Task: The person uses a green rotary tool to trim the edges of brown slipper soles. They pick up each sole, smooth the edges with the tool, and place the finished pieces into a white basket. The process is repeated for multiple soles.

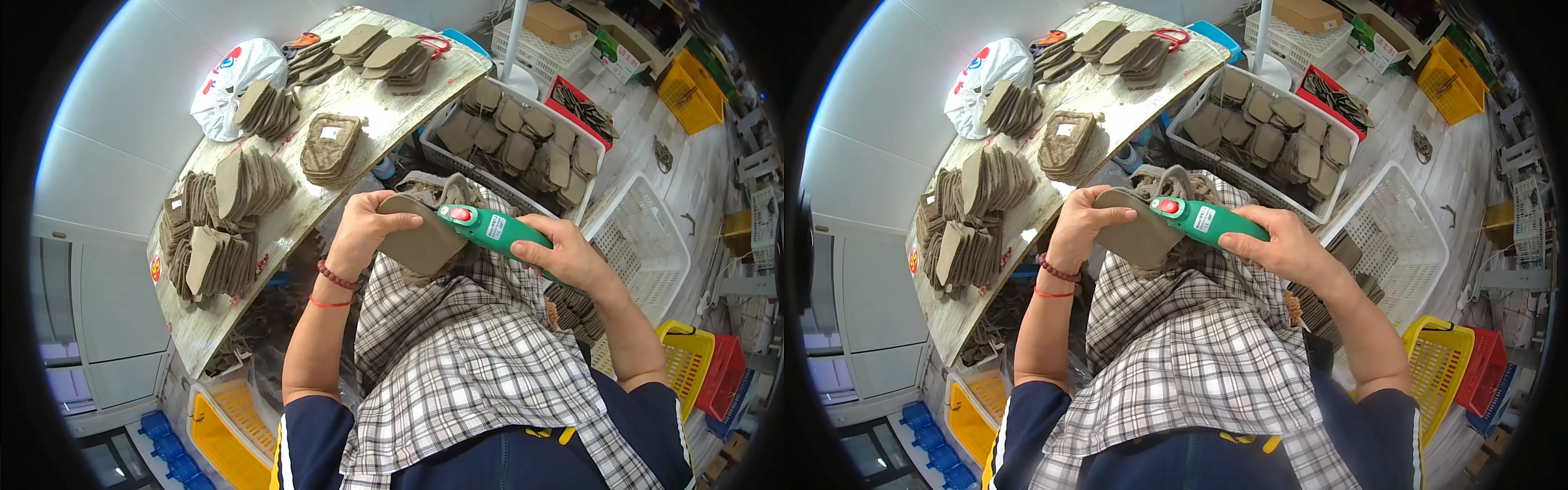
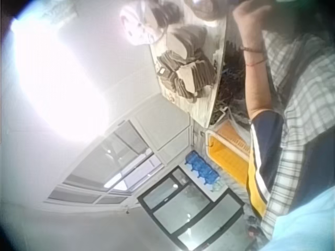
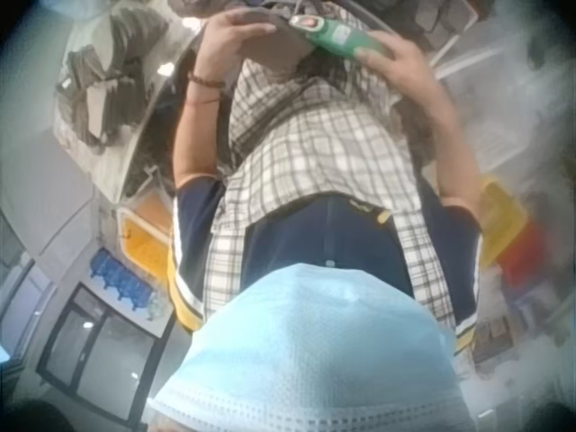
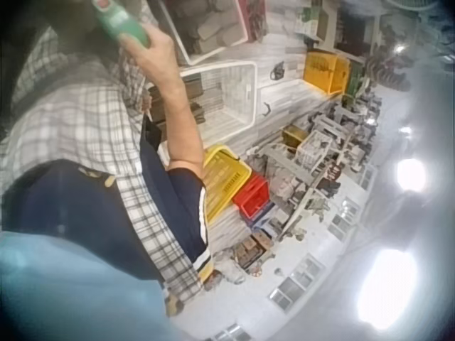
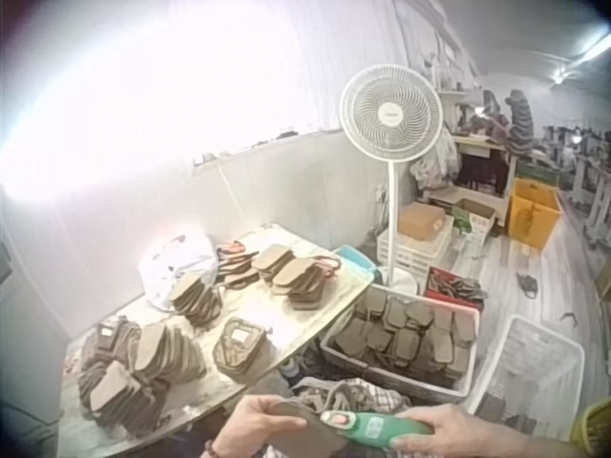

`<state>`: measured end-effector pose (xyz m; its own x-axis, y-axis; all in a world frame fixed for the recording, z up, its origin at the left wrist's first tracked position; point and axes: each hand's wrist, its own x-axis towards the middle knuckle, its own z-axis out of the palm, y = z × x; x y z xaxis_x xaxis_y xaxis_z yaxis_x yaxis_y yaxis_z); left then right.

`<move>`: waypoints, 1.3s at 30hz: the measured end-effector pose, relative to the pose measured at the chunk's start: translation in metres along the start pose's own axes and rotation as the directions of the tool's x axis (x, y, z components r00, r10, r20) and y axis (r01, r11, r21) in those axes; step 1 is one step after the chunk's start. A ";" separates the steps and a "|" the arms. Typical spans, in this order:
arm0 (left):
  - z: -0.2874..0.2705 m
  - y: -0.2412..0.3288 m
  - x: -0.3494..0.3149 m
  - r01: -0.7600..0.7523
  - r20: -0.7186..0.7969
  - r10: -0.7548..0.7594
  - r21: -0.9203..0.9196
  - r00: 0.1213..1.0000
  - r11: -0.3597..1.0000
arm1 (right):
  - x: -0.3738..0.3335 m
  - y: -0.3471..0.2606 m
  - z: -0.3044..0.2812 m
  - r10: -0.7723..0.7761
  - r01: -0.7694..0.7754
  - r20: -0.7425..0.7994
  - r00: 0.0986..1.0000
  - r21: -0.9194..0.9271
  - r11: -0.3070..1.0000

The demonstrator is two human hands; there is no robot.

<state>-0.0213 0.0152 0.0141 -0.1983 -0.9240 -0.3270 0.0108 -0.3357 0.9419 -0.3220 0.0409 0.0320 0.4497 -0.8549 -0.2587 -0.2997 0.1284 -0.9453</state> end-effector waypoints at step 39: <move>0.008 -0.047 0.010 -0.286 -0.301 0.136 -0.539 0.944 0.792 | -0.002 0.007 0.011 -0.024 0.030 -0.162 0.987 0.039 0.999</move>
<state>-0.0312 0.0234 -0.0333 0.1093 -0.9730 -0.2031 0.5939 -0.1000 0.7983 -0.3157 0.0488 0.0239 0.3146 -0.9277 -0.2008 -0.2528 0.1221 -0.9598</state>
